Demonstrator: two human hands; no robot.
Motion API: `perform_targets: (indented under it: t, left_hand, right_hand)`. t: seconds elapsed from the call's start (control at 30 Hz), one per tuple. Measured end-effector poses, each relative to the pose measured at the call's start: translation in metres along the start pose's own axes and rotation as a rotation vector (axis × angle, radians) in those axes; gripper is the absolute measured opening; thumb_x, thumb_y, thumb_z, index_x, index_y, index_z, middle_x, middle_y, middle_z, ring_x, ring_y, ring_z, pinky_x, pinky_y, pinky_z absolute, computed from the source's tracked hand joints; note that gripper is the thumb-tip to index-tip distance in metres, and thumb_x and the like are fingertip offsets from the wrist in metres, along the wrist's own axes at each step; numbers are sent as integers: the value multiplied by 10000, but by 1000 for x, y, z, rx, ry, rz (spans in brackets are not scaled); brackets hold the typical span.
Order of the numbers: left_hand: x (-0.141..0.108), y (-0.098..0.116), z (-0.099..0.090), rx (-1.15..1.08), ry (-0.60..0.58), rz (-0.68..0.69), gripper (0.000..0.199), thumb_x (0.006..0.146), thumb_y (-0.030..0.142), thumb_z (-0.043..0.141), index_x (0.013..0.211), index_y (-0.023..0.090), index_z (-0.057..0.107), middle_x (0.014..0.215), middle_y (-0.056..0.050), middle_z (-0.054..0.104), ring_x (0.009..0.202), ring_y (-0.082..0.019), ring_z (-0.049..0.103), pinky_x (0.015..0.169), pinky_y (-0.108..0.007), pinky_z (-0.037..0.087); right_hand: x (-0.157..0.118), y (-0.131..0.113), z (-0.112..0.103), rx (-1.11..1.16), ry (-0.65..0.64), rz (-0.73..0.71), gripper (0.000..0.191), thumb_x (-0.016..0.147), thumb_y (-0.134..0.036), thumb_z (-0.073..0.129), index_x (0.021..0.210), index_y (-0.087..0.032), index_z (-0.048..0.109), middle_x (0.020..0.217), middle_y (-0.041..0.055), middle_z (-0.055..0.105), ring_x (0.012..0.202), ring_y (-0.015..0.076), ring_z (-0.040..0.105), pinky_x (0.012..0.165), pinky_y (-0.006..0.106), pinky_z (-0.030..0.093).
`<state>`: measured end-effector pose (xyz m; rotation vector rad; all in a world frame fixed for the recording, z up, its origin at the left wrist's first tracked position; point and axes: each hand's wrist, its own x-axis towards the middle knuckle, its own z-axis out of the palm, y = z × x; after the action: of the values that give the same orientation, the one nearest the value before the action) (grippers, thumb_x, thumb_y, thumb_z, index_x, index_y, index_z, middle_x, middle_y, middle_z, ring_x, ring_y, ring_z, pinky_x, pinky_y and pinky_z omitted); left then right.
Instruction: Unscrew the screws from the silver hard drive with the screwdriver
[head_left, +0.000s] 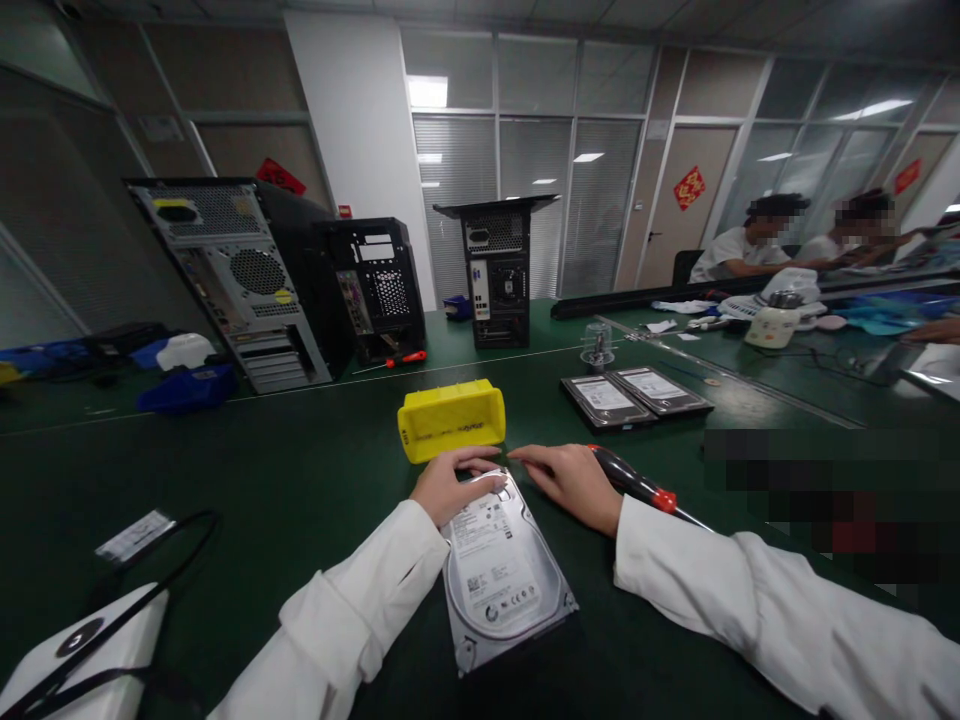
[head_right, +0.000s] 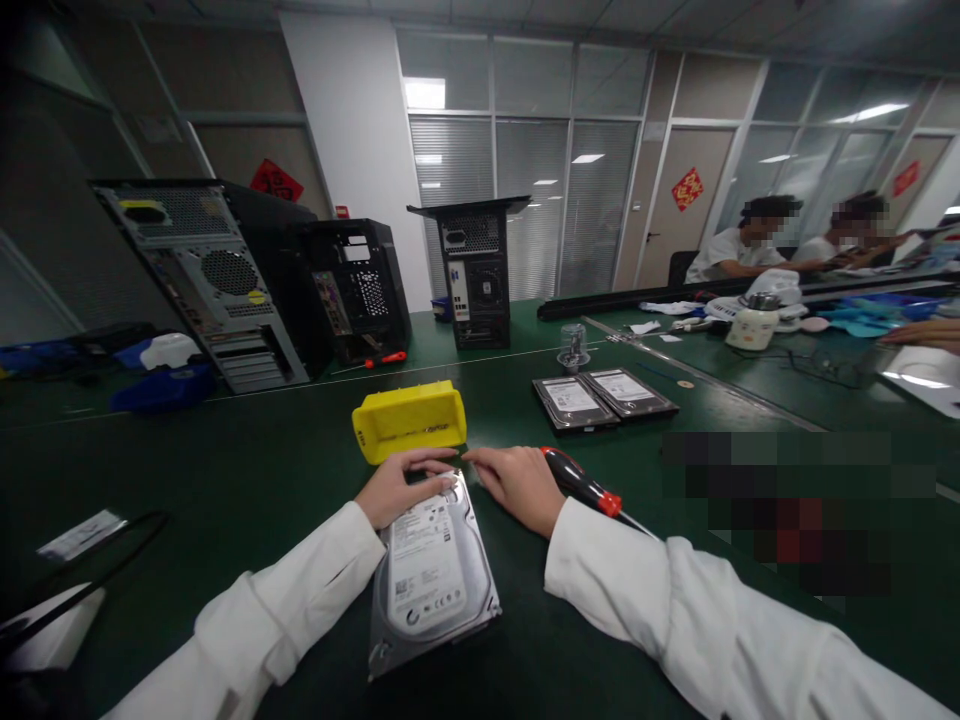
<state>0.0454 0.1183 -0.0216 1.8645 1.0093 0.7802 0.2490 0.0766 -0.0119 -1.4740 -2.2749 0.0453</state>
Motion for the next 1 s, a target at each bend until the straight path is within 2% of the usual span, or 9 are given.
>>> perform_targets:
  t: [0.33, 0.5, 0.67, 0.8, 0.93, 1.0]
  left_hand:
    - [0, 8, 0, -47, 0, 0, 481, 658, 247, 725, 1104, 100, 616, 917, -101, 727, 915, -254, 648, 868, -365, 464]
    - [2, 7, 1, -56, -22, 23, 467, 658, 247, 727, 1087, 96, 624, 927, -112, 721, 904, -247, 653, 844, -353, 486]
    - [2, 4, 1, -34, -24, 36, 410, 669, 285, 722, 1037, 114, 656, 978, -110, 706, 930, -245, 641, 845, -349, 490]
    - [1, 8, 0, 23, -37, 40, 371, 694, 304, 699, 1025, 139, 676, 998, -93, 699, 950, -248, 620, 856, -355, 470]
    - [0, 11, -2, 88, -72, 45, 355, 726, 353, 668, 1044, 196, 678, 1053, -67, 681, 1007, -258, 588, 891, -364, 434]
    - [-1, 12, -3, 113, -92, 56, 348, 743, 362, 650, 1060, 219, 672, 1091, -57, 665, 1038, -257, 572, 914, -359, 414]
  right_hand:
    - [-1, -3, -2, 28, -63, -113, 336, 862, -269, 411, 1155, -277, 576, 973, 35, 658, 872, 107, 625, 747, 189, 420]
    - [-1, -3, -4, 27, -61, -106, 339, 865, -275, 406, 1163, -332, 557, 972, 2, 660, 886, 111, 628, 744, 196, 423]
    - [-3, -4, -6, 10, -55, -92, 335, 862, -277, 414, 1157, -288, 573, 985, 25, 656, 876, 103, 624, 746, 185, 421]
    - [-4, -5, -6, -12, -43, -23, 360, 873, -296, 384, 1202, -298, 533, 959, 19, 660, 831, 105, 625, 722, 193, 423]
    - [-2, -4, -22, -53, -21, 81, 388, 887, -353, 335, 1249, -329, 473, 933, 14, 659, 762, 118, 618, 685, 222, 425]
    - [-2, 1, -40, -88, -6, 128, 390, 892, -365, 310, 1241, -320, 477, 1025, 30, 627, 864, 136, 602, 763, 255, 428]
